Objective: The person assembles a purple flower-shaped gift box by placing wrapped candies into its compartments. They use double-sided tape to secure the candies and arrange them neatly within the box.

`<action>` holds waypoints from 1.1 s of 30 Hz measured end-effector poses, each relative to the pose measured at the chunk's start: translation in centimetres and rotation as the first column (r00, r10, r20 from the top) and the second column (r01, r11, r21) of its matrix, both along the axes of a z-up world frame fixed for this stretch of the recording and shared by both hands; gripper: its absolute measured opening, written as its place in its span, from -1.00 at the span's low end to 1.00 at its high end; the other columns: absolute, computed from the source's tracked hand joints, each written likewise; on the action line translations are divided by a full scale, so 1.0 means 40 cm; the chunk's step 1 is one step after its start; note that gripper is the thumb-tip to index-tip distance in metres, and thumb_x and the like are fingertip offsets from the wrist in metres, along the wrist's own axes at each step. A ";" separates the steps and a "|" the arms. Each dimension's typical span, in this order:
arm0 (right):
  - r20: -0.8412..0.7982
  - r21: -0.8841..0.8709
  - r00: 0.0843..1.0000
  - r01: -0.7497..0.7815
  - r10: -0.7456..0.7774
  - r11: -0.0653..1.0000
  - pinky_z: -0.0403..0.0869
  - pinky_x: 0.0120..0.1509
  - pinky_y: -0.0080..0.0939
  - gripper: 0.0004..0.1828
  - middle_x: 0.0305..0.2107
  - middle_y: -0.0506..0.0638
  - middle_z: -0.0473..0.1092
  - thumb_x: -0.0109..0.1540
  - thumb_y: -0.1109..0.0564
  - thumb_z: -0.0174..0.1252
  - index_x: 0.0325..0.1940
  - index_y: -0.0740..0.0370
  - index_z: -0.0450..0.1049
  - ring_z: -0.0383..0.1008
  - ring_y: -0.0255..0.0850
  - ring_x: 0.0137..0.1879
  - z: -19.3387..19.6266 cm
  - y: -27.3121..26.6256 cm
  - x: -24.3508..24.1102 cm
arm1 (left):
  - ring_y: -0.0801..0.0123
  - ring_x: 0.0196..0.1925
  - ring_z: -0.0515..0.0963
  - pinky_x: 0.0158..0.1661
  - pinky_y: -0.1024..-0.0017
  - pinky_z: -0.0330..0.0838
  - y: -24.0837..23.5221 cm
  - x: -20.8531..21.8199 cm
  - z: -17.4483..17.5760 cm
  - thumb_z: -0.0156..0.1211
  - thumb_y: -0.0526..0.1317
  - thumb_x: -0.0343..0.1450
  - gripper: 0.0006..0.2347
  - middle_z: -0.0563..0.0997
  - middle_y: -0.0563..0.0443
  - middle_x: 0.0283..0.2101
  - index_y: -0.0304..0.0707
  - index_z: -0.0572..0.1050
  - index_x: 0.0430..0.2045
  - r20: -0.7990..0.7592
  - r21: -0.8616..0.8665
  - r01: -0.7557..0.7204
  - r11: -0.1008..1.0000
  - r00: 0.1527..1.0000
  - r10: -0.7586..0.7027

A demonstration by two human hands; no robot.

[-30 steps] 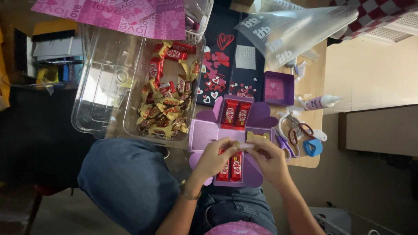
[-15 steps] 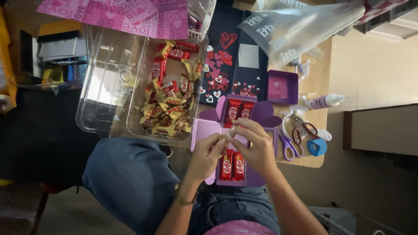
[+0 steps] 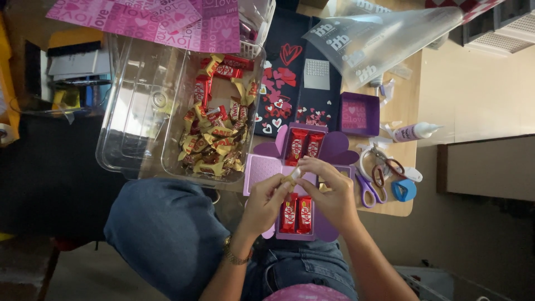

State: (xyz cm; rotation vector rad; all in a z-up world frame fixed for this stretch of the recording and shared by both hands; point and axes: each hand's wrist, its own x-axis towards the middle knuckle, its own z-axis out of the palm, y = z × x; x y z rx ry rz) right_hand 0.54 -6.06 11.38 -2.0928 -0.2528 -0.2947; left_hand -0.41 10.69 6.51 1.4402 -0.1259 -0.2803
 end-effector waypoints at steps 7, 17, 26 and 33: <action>-0.104 0.117 0.990 0.105 -0.093 0.988 0.58 0.11 0.17 -0.52 -0.16 0.18 0.61 0.06 0.32 0.45 0.05 0.29 0.54 0.62 0.19 0.05 0.023 0.021 -0.012 | 0.39 -0.48 0.48 -0.35 0.39 0.38 -0.004 -0.003 -0.002 0.08 -0.25 0.53 -0.79 0.61 -0.08 -0.61 -0.27 0.61 -0.47 0.056 0.017 -0.004 1.000 0.998 0.003; -0.080 0.096 0.992 0.107 -0.100 0.990 0.53 0.21 0.18 -0.53 -0.13 0.15 0.60 0.09 0.29 0.43 0.07 0.28 0.50 0.57 0.11 0.15 -0.002 0.015 -0.018 | 0.34 -0.50 0.48 -0.34 0.38 0.38 -0.008 -0.008 -0.014 0.09 -0.24 0.53 -0.78 0.62 -0.08 -0.60 -0.26 0.59 -0.50 0.116 0.037 -0.033 0.999 0.993 0.029; -0.002 0.010 0.999 0.039 -0.039 0.999 0.51 0.26 0.13 -0.67 -0.15 0.13 0.56 0.10 0.23 0.44 -0.06 0.26 0.58 0.56 0.12 0.16 -0.009 0.018 -0.013 | 0.16 -0.50 0.54 -0.34 0.28 0.42 -0.007 -0.002 0.009 0.08 -0.25 0.54 -0.76 0.57 -0.23 -0.59 -0.32 0.54 -0.54 0.134 0.071 -0.044 0.997 0.990 0.034; 0.011 -0.058 1.000 0.029 -0.029 0.998 0.56 0.12 -0.08 -0.89 -0.23 0.02 0.62 0.16 0.28 0.37 -0.24 0.18 0.68 0.66 -0.02 0.00 -0.022 0.030 -0.017 | -0.11 -0.51 0.55 -0.37 0.23 0.43 0.003 0.002 0.020 0.10 -0.23 0.53 -0.76 0.48 -0.28 -0.60 -0.32 0.46 -0.57 0.192 0.165 -0.052 0.985 0.981 0.020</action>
